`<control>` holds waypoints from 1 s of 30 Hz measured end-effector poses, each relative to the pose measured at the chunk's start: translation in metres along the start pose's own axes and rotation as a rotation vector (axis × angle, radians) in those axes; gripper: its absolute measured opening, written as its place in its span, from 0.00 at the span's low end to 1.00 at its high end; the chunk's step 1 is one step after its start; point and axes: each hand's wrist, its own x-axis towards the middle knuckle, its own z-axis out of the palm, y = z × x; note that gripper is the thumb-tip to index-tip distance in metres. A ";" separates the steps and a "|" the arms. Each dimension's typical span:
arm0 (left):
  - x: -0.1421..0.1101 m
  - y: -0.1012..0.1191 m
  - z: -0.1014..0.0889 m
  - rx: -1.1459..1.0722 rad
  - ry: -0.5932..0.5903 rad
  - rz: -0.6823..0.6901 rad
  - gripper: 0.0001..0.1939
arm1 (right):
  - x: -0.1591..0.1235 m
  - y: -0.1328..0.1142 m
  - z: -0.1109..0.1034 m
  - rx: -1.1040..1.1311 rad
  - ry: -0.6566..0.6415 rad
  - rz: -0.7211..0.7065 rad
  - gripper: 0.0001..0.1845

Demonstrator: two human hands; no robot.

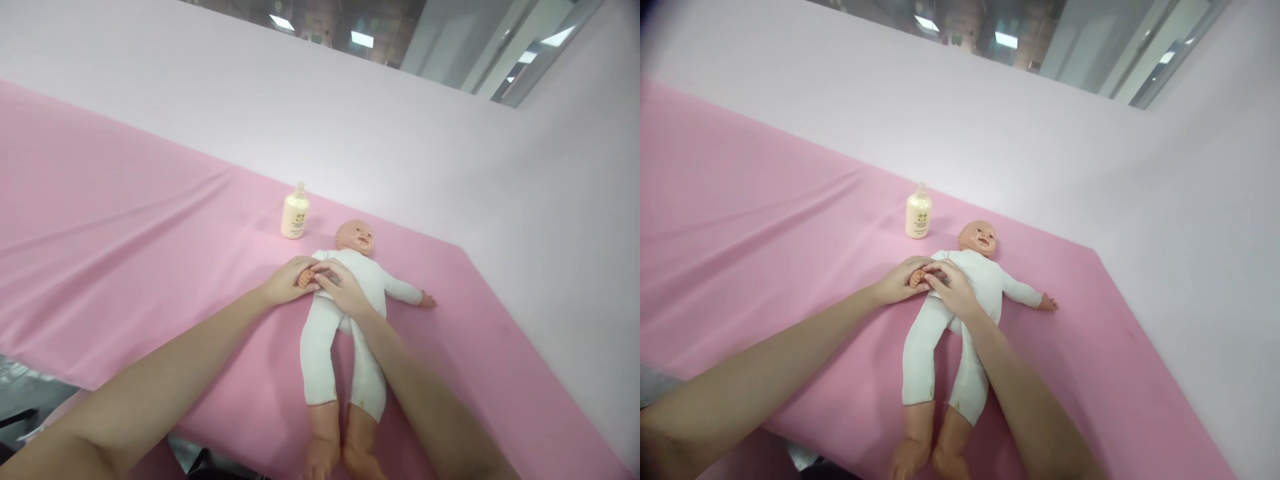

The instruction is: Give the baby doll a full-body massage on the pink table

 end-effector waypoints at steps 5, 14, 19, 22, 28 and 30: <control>0.003 0.005 0.000 0.031 0.006 -0.007 0.16 | 0.000 0.003 0.001 0.006 0.000 0.002 0.08; 0.004 0.002 0.002 0.086 0.004 -0.035 0.10 | 0.000 0.004 0.002 0.023 -0.031 0.060 0.10; 0.003 0.002 0.000 0.114 -0.015 -0.052 0.11 | -0.001 -0.002 0.003 0.053 -0.034 0.100 0.10; 0.002 -0.001 0.001 0.120 -0.032 -0.060 0.13 | -0.001 -0.004 0.003 0.038 -0.036 0.072 0.08; -0.001 -0.005 0.002 0.118 -0.068 -0.062 0.17 | -0.002 -0.010 0.003 0.111 -0.050 0.088 0.07; -0.001 -0.003 0.002 0.110 -0.061 -0.049 0.16 | -0.003 -0.011 0.003 0.115 -0.042 0.083 0.07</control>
